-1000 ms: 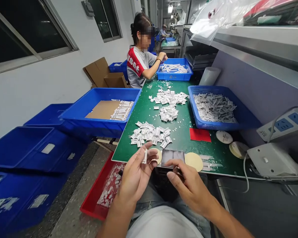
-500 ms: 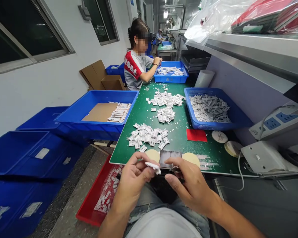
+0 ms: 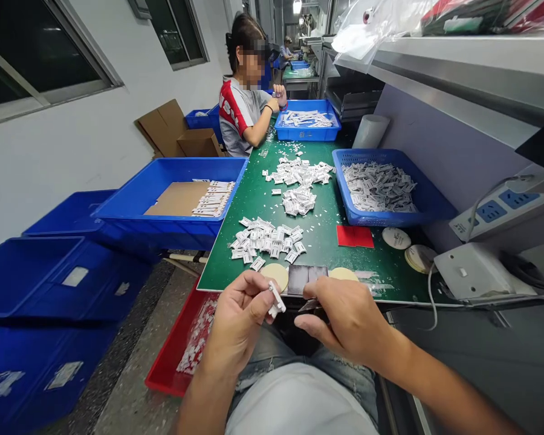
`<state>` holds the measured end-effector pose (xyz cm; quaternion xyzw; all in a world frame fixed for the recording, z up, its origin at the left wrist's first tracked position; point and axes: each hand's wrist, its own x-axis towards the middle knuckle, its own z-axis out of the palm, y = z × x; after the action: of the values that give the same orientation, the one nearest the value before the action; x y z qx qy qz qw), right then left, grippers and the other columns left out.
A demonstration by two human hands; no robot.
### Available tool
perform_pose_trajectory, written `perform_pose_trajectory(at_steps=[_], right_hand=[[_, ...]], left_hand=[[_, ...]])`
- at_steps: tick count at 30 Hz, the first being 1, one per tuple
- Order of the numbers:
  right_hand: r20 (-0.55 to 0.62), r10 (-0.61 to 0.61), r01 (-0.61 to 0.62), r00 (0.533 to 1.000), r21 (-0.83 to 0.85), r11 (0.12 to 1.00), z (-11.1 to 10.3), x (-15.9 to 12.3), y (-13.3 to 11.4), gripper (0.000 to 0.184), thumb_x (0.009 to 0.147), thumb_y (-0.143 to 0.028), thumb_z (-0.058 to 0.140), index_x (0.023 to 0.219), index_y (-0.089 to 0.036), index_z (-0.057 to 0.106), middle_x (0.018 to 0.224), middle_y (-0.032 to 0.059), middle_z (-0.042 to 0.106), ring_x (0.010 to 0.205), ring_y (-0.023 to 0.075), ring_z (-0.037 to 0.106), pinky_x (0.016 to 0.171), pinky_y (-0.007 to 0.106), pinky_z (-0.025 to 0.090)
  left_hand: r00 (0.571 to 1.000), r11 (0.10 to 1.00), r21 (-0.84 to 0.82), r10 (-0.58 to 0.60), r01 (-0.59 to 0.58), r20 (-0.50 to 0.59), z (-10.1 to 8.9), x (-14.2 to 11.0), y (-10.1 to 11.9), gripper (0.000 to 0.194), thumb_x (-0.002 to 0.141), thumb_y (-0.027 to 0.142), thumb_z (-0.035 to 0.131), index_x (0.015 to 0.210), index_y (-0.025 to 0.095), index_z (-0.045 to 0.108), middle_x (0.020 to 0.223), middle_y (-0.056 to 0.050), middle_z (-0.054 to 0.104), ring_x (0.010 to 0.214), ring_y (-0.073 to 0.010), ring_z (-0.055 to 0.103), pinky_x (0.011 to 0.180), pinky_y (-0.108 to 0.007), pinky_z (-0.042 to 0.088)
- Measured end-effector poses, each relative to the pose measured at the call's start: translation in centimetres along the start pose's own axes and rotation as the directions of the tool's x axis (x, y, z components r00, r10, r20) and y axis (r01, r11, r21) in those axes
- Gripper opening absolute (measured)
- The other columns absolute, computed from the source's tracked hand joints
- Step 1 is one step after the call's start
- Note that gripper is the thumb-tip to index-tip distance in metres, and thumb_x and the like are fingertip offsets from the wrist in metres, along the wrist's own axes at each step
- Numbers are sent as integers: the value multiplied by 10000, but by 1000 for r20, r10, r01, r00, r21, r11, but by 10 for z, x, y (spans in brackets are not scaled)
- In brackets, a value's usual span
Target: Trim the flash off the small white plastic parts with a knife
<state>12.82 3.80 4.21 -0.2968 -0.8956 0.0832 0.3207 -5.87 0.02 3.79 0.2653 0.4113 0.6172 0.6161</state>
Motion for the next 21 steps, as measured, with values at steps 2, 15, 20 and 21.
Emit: perform_pose_trajectory(at_steps=[2, 15, 20, 21], right_hand=[[-25, -30, 27, 999, -95, 995, 2, 1, -1, 458, 962, -547, 371, 788, -171, 567, 614, -2, 550, 533, 143, 465, 531, 293, 270], [-21, -76, 65, 997, -338, 939, 7, 8, -3, 568, 933, -643, 302, 637, -202, 503, 538, 1, 468, 489, 148, 337, 523, 319, 152], [-9, -77, 68, 997, -375, 924, 7, 9, -3, 541, 940, -623, 327, 638, -205, 488, 537, 0, 465, 492, 147, 328, 531, 318, 141], [-10, -76, 67, 997, -378, 923, 7, 8, -3, 536, 941, -620, 330, 638, -206, 484, 537, -1, 463, 493, 147, 326, 531, 317, 138]], left_hand=[[999, 999, 47, 10, -8, -50, -1, 0, -2, 177, 677, 203, 796, 728, 172, 629, 736, -4, 662, 552, -80, 529, 482, -168, 400], [998, 980, 197, 18, -6, -58, -3, 0, -2, 155, 610, 209, 838, 701, 158, 722, 720, -59, 730, 674, -149, 653, 667, -227, 510], [999, 973, 228, 30, -19, -44, -5, 0, -1, 139, 634, 208, 817, 717, 159, 717, 728, -59, 733, 682, -160, 662, 667, -234, 520], [999, 972, 233, 28, -17, -41, -4, 0, 0, 135, 639, 207, 815, 719, 161, 716, 729, -56, 733, 684, -158, 663, 667, -230, 521]])
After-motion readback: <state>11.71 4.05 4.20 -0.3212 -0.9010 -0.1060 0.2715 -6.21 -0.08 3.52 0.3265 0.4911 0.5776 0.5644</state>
